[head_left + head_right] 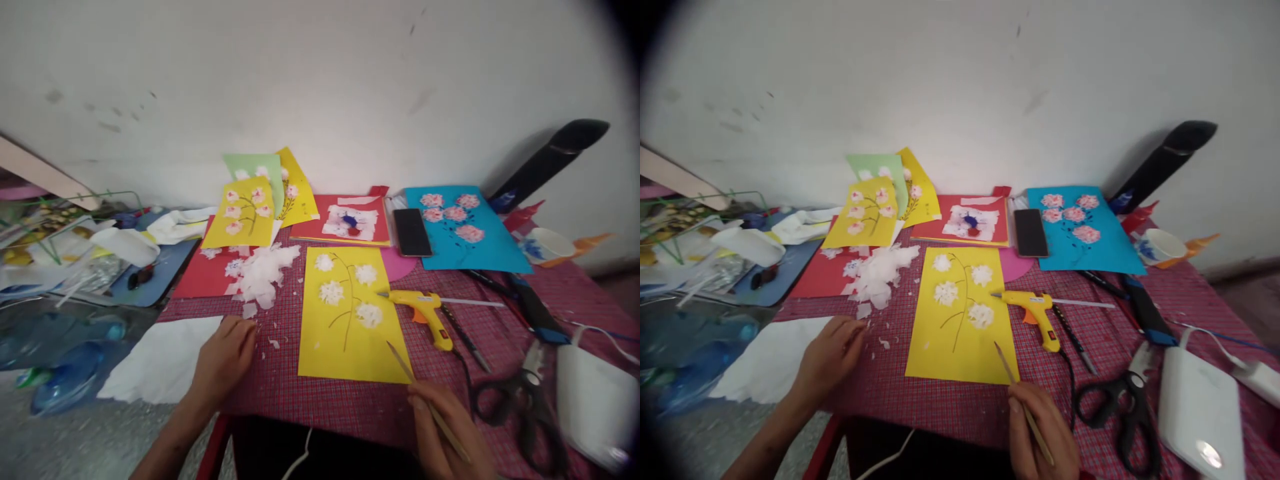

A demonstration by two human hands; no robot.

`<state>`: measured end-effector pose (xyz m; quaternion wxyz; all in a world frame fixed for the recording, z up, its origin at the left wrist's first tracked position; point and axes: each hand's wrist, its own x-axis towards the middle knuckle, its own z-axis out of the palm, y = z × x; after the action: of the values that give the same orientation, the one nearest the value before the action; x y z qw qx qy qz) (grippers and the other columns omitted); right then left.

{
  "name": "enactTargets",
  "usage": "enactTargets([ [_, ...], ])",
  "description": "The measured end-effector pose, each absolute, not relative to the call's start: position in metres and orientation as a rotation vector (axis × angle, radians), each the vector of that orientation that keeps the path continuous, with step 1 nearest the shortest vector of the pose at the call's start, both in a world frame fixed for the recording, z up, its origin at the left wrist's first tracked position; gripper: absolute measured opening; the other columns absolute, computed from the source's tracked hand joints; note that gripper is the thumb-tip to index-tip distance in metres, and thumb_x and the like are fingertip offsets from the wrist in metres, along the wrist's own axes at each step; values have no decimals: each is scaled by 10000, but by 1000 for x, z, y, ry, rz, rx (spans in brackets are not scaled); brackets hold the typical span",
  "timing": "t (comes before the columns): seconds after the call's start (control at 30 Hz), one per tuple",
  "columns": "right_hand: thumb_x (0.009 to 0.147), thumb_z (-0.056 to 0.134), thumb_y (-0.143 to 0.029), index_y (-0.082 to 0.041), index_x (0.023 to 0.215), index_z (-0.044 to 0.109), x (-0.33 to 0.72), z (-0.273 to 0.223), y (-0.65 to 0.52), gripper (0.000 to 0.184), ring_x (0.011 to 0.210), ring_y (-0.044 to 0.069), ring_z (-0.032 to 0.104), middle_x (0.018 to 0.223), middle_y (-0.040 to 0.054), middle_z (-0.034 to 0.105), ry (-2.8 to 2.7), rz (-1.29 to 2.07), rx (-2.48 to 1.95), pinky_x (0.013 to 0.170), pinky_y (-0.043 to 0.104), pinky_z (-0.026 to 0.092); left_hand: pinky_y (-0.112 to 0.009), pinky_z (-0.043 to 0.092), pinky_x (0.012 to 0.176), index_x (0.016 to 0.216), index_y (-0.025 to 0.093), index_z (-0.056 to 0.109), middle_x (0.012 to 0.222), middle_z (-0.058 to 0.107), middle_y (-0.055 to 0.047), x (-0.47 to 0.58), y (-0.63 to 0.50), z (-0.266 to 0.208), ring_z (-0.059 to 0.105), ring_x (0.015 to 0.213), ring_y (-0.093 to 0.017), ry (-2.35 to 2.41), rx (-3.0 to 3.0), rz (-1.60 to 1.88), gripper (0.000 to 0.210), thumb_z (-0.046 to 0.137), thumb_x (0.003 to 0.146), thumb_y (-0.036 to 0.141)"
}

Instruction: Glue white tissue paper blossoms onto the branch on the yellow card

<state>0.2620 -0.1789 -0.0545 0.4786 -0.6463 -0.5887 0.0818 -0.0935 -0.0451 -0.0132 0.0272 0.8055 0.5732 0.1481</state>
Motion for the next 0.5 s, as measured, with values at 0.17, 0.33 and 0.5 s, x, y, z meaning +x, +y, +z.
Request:
enactTargets([
  [0.17, 901, 600, -296, -215, 1022, 676, 261, -57, -180, 164, 794, 237, 710, 899, 79, 727, -1437, 159, -1609, 740, 363, 589, -331, 477, 827, 1015, 219, 632, 974, 650, -67, -109, -19, -6, 621, 937, -226, 1955, 2493, 309, 244, 399, 985, 285],
  [0.33, 909, 583, -350, -208, 983, 680, 260, -55, -179, 187, 761, 242, 711, 881, 94, 725, -1432, 153, -1642, 699, 355, 592, -315, 477, 835, 1001, 219, 649, 990, 663, -63, -115, -4, -6, 625, 935, -220, 2067, 2360, 315, 241, 436, 961, 325],
  [0.5, 899, 598, -347, -206, 995, 677, 264, -59, -181, 188, 775, 245, 716, 902, 90, 729, -1442, 171, -1650, 713, 351, 590, -321, 463, 846, 948, 208, 641, 939, 642, -65, -109, 1, -6, 607, 936, -222, 2044, 2350, 187, 243, 451, 960, 359],
])
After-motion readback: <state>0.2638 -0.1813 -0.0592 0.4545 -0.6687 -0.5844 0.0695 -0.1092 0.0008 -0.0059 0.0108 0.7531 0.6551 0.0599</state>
